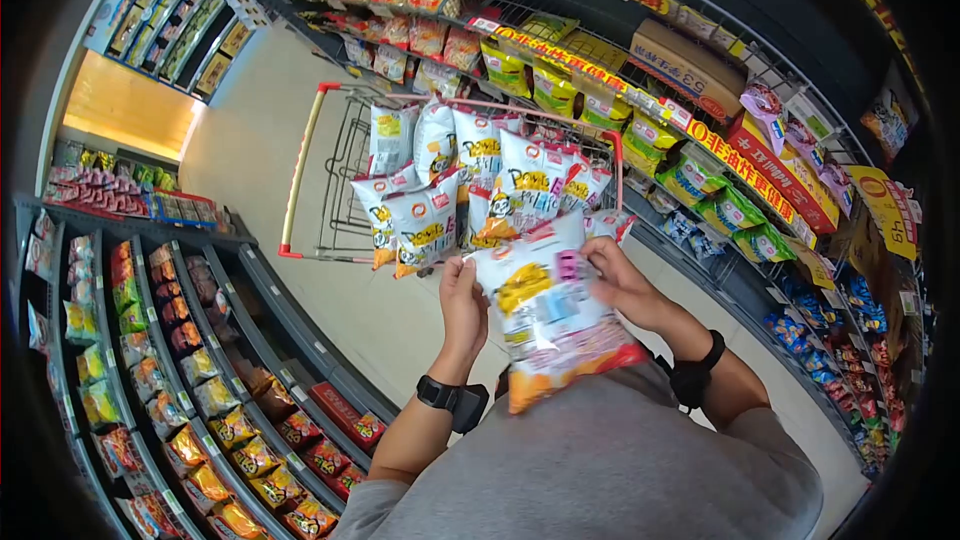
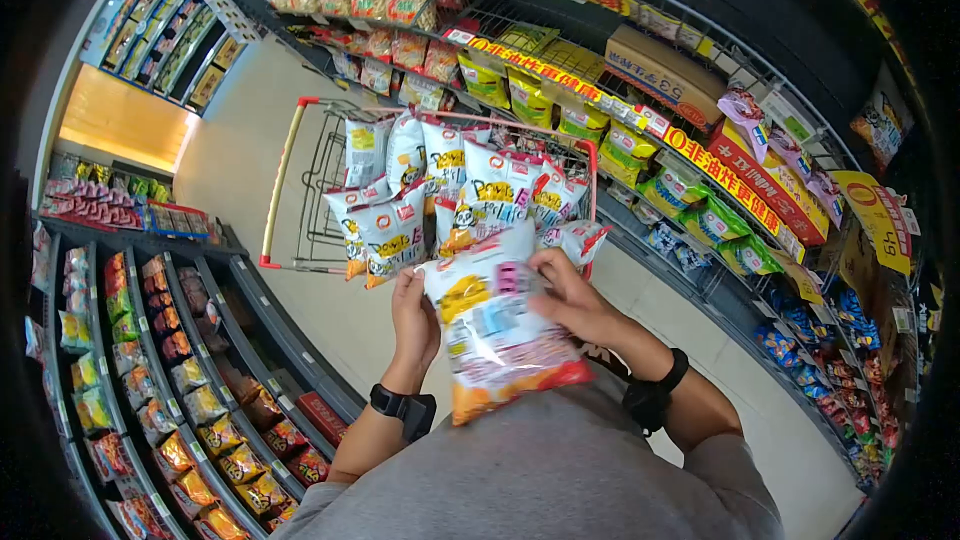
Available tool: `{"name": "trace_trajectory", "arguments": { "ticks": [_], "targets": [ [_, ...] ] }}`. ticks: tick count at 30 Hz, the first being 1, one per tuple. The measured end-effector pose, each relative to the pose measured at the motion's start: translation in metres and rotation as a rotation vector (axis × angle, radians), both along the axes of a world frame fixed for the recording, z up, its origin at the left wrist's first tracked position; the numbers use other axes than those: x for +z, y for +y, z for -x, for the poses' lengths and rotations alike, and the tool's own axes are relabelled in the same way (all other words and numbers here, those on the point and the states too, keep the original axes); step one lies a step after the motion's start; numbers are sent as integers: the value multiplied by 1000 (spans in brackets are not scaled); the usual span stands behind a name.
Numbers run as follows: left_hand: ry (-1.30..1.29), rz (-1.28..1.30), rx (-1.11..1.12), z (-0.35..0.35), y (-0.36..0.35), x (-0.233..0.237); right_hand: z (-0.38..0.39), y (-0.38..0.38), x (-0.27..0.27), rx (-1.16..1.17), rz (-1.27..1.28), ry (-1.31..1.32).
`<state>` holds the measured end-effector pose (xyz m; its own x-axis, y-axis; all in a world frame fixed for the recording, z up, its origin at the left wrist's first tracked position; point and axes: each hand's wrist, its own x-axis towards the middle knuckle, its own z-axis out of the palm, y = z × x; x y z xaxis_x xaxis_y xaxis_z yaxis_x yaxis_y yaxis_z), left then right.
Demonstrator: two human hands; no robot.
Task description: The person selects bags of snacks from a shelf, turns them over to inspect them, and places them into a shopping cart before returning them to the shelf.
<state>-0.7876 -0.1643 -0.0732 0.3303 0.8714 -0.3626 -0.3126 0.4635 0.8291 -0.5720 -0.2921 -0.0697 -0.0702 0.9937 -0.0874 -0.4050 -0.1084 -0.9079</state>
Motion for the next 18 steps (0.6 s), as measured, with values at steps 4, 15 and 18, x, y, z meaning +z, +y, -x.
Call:
{"name": "trace_trajectory", "arguments": {
  "ticks": [4,15,18],
  "targets": [
    [148,-523,-240,-50,-12,41,-28,0,-33,-169,256,176],
    [419,-1088,-599,-138,-26,86,-52,-7,-23,-149,242,662],
    [476,-1126,-625,-147,-25,89,-62,-5,-16,-108,247,683]
  ]
}}
